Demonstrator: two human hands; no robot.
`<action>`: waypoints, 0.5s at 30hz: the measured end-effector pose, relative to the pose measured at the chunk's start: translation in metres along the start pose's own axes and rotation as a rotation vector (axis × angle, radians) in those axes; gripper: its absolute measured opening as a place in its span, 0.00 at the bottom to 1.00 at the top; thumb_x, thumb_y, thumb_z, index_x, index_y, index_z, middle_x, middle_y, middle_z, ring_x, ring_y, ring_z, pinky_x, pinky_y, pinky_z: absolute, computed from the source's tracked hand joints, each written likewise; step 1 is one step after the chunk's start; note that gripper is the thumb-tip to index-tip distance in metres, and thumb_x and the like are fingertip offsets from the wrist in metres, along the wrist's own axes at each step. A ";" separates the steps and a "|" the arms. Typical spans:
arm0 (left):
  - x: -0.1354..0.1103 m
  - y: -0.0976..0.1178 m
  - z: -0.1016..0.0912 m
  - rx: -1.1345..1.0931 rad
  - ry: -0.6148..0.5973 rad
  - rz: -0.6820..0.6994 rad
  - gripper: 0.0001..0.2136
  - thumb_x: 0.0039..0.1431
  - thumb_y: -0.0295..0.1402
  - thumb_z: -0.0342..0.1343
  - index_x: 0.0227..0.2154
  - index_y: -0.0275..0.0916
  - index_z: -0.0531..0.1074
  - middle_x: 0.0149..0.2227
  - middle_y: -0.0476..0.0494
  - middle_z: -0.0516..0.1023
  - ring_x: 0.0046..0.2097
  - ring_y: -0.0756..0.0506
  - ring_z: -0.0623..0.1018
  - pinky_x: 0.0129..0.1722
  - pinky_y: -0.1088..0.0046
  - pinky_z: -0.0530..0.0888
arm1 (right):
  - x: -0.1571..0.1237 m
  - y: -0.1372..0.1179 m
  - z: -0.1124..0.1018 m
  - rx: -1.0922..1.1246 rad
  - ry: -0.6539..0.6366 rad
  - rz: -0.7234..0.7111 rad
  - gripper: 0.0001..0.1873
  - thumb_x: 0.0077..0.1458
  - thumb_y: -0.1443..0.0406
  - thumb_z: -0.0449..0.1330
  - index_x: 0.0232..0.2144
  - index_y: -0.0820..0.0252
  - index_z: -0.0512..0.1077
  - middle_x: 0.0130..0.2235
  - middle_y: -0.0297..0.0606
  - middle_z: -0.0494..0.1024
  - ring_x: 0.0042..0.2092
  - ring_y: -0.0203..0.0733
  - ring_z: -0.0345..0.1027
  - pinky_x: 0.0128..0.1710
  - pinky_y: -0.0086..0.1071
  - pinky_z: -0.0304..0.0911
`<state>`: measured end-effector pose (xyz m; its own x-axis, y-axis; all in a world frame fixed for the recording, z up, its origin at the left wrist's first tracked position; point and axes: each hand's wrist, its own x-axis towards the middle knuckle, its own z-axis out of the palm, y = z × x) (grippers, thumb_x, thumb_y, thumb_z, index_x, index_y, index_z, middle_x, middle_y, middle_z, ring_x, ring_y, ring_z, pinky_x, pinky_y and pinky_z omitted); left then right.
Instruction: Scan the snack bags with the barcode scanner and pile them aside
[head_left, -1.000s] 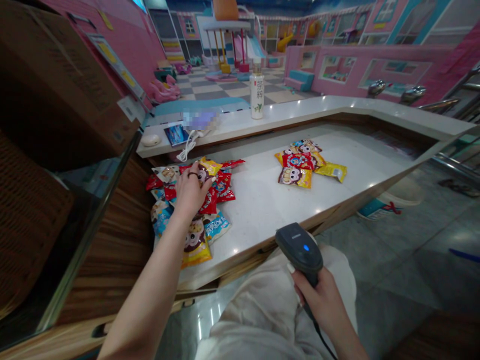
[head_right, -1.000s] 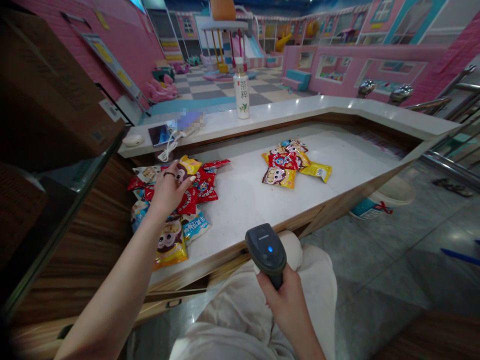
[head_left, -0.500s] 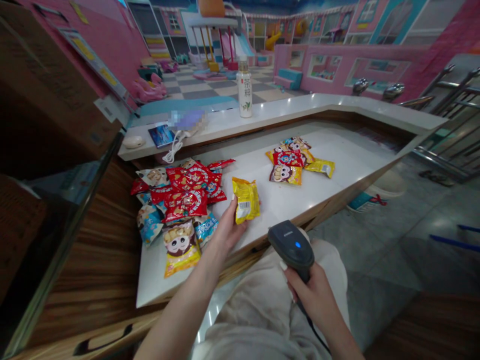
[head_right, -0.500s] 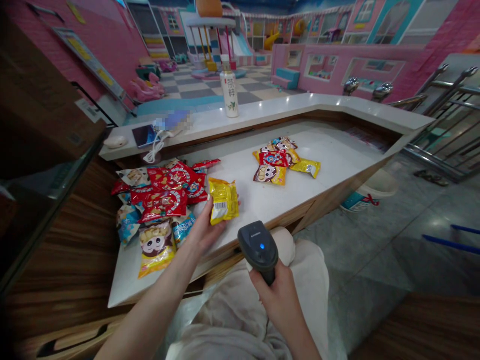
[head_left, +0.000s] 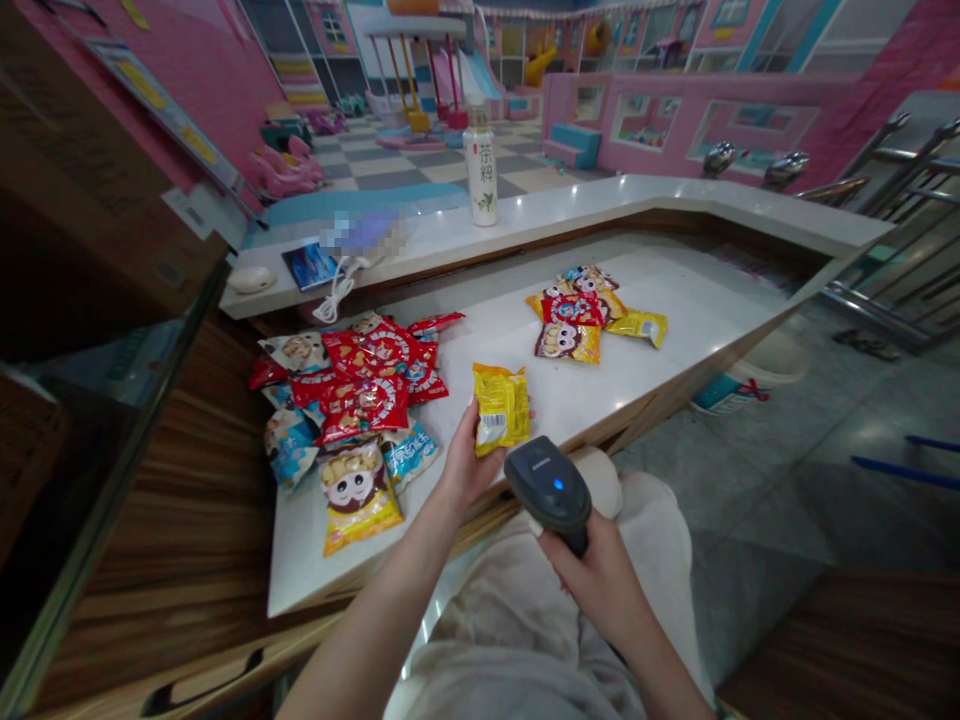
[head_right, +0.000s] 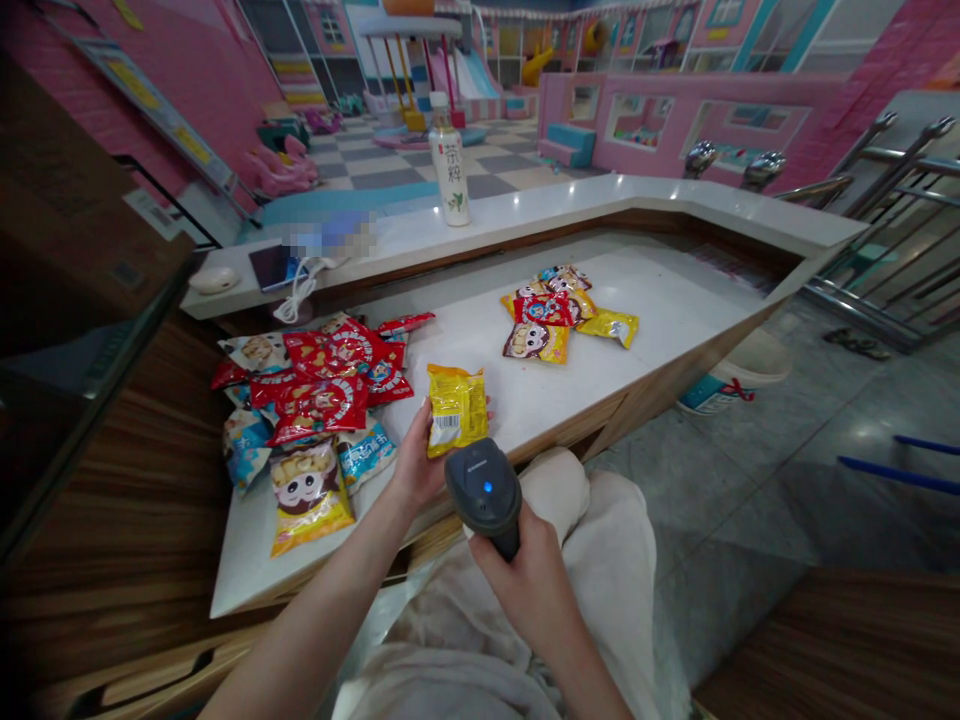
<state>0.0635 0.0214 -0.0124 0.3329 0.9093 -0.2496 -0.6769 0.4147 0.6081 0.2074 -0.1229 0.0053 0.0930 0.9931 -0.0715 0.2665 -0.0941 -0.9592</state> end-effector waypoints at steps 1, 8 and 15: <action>0.000 0.000 0.000 0.002 0.003 -0.003 0.30 0.63 0.50 0.53 0.60 0.35 0.69 0.55 0.33 0.78 0.57 0.34 0.77 0.57 0.55 0.74 | 0.001 0.000 0.001 0.000 -0.003 0.003 0.11 0.55 0.62 0.62 0.39 0.62 0.77 0.19 0.30 0.74 0.23 0.41 0.69 0.20 0.26 0.62; 0.000 -0.001 -0.002 0.010 -0.014 -0.015 0.31 0.62 0.51 0.54 0.60 0.34 0.70 0.56 0.33 0.77 0.56 0.34 0.78 0.56 0.56 0.74 | 0.001 -0.007 0.002 -0.014 -0.004 -0.002 0.11 0.55 0.63 0.62 0.39 0.62 0.77 0.19 0.31 0.74 0.24 0.43 0.71 0.21 0.26 0.62; 0.001 0.000 0.002 -0.006 -0.001 -0.015 0.28 0.65 0.49 0.51 0.60 0.33 0.69 0.55 0.34 0.78 0.58 0.36 0.77 0.60 0.56 0.72 | -0.001 -0.007 0.001 -0.014 -0.013 -0.005 0.10 0.55 0.63 0.61 0.37 0.62 0.77 0.20 0.32 0.75 0.25 0.42 0.70 0.21 0.26 0.61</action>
<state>0.0651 0.0219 -0.0107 0.3439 0.9030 -0.2576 -0.6755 0.4284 0.6001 0.2047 -0.1229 0.0118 0.0794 0.9944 -0.0701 0.2801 -0.0898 -0.9558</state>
